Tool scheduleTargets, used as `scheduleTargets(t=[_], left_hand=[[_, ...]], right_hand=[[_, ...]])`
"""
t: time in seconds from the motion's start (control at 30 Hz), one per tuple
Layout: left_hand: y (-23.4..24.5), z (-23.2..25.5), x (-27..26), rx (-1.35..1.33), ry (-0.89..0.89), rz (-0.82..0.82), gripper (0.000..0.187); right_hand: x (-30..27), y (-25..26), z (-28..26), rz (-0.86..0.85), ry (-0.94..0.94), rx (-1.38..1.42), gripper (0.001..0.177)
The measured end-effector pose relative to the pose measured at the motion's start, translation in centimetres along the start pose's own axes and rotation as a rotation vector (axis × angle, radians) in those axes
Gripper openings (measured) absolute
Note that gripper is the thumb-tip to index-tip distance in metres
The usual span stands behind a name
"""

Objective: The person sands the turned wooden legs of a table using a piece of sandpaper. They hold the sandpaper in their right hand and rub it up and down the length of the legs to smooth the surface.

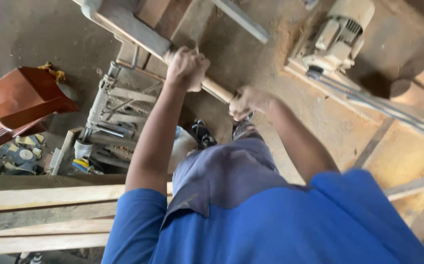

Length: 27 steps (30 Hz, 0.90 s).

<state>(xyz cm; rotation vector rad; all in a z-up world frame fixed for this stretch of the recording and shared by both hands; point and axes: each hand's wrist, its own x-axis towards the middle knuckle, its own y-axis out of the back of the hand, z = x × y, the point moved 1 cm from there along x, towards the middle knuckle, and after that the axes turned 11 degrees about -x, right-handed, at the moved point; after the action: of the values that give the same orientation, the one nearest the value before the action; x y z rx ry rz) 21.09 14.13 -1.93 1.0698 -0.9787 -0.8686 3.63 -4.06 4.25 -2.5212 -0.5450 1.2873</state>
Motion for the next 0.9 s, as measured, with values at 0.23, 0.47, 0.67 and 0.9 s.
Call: scheduleTargets(t=[0.23, 0.47, 0.67, 0.9], left_hand=[[0.5, 0.5, 0.0, -0.019, 0.014, 0.016, 0.020], [-0.5, 0.4, -0.5, -0.048, 0.031, -0.050, 0.023], [-1.0, 0.3, -0.4, -0.035, 0.061, -0.099, 0.026], [2.2, 1.3, 0.4, -0.046, 0.079, -0.231, 0.017]], right_hand=[[2.1, -1.2, 6.4, 1.284, 0.235, -1.228, 0.057], [-2.5, -0.6, -2.1, -0.041, 0.174, 0.104, 0.040], [-0.9, -1.0, 3.3, 0.275, 0.182, 0.293, 0.023], [2.4, -4.3, -0.2, 1.095, -0.322, -1.639, 0.041]])
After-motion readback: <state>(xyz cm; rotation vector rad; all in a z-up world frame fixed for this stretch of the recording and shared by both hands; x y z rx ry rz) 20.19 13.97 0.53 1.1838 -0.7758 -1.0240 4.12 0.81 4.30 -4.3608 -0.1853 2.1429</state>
